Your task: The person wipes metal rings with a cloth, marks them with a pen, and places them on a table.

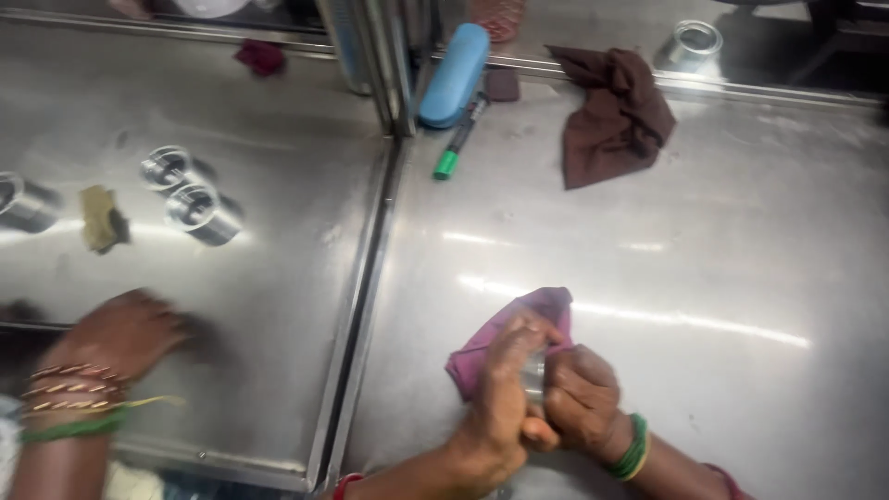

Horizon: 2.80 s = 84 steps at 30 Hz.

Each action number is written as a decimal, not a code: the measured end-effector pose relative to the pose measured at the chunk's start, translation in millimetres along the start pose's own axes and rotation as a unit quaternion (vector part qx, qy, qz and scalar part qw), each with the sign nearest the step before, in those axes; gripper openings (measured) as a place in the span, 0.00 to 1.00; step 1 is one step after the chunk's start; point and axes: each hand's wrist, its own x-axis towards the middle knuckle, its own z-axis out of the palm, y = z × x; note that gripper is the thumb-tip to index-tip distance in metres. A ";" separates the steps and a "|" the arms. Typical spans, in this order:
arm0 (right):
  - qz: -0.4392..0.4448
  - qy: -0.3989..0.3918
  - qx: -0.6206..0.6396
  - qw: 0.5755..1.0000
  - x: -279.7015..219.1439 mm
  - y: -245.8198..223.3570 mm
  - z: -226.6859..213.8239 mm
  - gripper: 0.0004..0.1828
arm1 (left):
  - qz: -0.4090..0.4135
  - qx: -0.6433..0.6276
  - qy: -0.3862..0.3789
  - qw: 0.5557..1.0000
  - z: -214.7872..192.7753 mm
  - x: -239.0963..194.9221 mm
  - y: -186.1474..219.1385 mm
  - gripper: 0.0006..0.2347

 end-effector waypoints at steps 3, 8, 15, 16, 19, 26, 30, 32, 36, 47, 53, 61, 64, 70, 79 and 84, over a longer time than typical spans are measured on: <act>-0.068 0.062 -0.012 0.996 13.1 2.1 4.5 0.24 | 0.047 0.054 -0.003 0.997 6.1 -7.7 4.6 0.13; 0.248 0.087 0.063 0.963 70.2 -18.5 8.3 0.22 | 0.490 0.239 -0.041 0.837 20.3 -2.7 34.9 0.11; 0.497 0.041 0.236 0.834 114.7 -30.2 45.7 0.25 | 0.632 0.258 0.060 0.729 -12.3 25.4 60.8 0.10; 0.366 0.056 0.176 0.912 93.1 -25.8 56.8 0.22 | 0.577 0.221 0.041 0.785 -18.8 14.7 68.5 0.09; -0.007 0.010 0.083 0.996 88.9 -4.8 60.2 0.21 | 0.306 0.094 0.023 0.947 -32.6 -16.3 88.5 0.07; 0.027 0.038 0.115 0.992 73.8 -48.4 70.9 0.19 | 0.511 0.499 0.132 0.687 -75.0 -25.2 43.7 0.14; 0.284 0.079 0.189 0.937 88.1 -62.1 73.8 0.22 | 0.590 0.319 0.060 0.739 -52.5 -16.1 61.5 0.13; 0.542 -0.044 0.376 0.750 141.7 -72.4 50.3 0.21 | 0.678 0.294 0.060 0.671 -51.1 -0.4 66.4 0.12; 0.422 0.008 0.231 0.877 95.8 -37.5 60.4 0.19 | 0.699 0.378 0.085 0.601 -34.6 -3.7 74.5 0.12; 0.351 0.034 0.136 0.926 81.1 -52.9 59.8 0.17 | 0.512 0.299 0.054 0.804 -35.8 -4.4 55.3 0.14; 0.419 0.034 0.249 0.873 117.1 -44.7 37.5 0.16 | 0.588 0.310 0.007 0.747 -34.2 27.4 61.8 0.15; -0.046 0.099 0.057 0.992 74.6 -32.8 53.8 0.20 | 0.287 0.340 -0.006 0.896 -34.3 -9.6 58.2 0.15; 0.246 0.100 0.111 0.958 46.8 -43.1 67.1 0.22 | 0.566 0.464 -0.019 0.681 -33.9 -5.4 48.4 0.14; 0.455 0.080 0.224 0.858 69.9 -61.7 48.8 0.21 | 0.611 0.318 -0.001 0.725 -19.1 -11.0 59.4 0.12; -0.193 0.013 -0.059 0.979 86.2 -16.1 17.5 0.19 | 0.031 -0.032 0.046 0.998 -28.6 -11.3 60.1 0.12; 0.010 0.096 -0.052 0.994 64.7 -36.1 48.2 0.21 | 0.096 0.010 0.087 0.992 -13.8 -23.6 61.5 0.12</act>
